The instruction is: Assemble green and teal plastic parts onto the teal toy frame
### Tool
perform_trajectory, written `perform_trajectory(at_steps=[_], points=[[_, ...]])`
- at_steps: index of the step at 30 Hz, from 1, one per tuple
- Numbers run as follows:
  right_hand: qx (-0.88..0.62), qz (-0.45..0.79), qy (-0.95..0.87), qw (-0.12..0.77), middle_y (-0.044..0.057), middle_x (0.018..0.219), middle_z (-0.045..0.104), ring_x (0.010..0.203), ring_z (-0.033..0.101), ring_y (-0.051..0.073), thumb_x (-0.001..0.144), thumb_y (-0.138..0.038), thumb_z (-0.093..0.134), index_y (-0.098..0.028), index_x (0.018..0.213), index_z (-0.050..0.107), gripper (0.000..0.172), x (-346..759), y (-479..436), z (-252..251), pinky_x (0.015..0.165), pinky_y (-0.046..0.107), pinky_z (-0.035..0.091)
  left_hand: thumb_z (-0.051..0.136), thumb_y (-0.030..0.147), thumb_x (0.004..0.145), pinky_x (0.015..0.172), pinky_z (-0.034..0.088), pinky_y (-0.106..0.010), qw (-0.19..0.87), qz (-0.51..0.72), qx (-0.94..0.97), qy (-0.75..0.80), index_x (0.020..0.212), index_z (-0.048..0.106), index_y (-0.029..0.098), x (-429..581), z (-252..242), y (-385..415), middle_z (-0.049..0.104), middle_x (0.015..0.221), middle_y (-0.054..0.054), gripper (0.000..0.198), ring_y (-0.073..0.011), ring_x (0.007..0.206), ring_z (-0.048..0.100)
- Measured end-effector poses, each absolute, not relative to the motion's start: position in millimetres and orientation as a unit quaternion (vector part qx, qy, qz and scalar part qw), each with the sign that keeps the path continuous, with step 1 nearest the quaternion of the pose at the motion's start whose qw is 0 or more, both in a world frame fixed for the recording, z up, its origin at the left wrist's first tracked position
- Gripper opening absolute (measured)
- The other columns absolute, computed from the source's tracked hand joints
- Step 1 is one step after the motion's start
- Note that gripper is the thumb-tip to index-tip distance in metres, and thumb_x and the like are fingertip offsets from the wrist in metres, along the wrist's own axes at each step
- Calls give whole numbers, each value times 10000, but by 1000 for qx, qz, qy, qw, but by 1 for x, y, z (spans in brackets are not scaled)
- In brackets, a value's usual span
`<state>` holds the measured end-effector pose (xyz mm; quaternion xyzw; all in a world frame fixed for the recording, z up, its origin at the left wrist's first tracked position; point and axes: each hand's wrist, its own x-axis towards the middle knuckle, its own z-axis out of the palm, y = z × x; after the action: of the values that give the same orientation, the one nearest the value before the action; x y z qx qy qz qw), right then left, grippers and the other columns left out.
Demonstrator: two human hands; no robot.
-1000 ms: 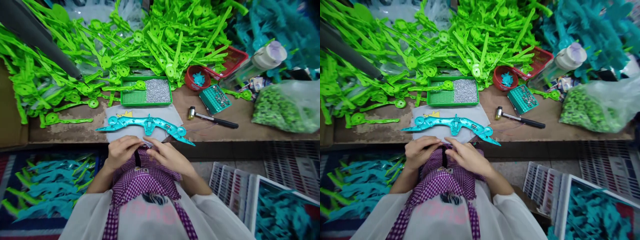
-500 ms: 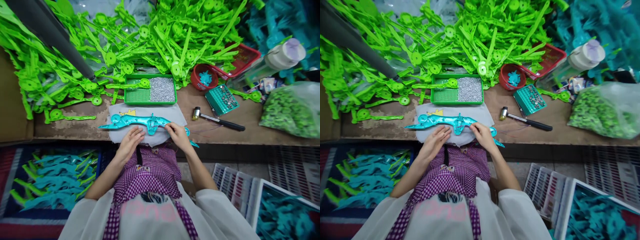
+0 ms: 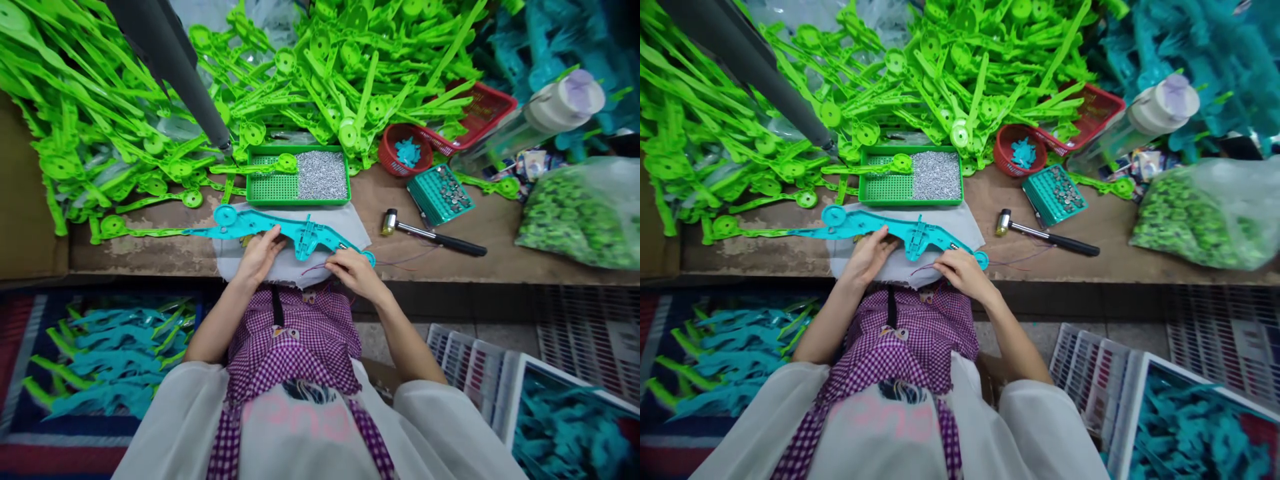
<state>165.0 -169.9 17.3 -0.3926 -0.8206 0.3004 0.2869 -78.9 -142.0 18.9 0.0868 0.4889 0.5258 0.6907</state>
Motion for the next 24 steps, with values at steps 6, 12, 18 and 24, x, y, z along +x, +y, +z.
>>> perform_trajectory(at_steps=[6,12,18,24], points=[[-593,144,-702,366,25,645,682,546,559,126,1005,-413,508,-189,781,687,364,155,-189,33,589,263,413,848,295,744,821,631,-340,684,517,125,500,932,676,166,-72,15,-150,778,854,-60,286,-225,853,760],[-617,163,-707,304,23,613,649,532,530,128,988,-387,494,-198,740,677,361,130,-197,29,577,269,368,851,396,755,868,631,-401,707,507,136,474,1109,660,216,-73,18,-168,775,984,-54,440,-235,896,762],[-642,242,-657,314,25,618,650,532,520,140,968,-455,497,-215,720,660,381,129,-205,38,578,280,401,788,472,823,905,611,-456,732,502,121,444,1323,580,297,-74,16,-170,742,1161,-60,568,-253,965,758],[-652,228,-657,302,26,619,647,535,523,129,974,-453,479,-213,708,654,398,121,-208,29,578,271,382,813,474,794,896,611,-455,734,505,137,432,1327,583,292,-72,12,-170,748,1144,-63,609,-255,951,758]])
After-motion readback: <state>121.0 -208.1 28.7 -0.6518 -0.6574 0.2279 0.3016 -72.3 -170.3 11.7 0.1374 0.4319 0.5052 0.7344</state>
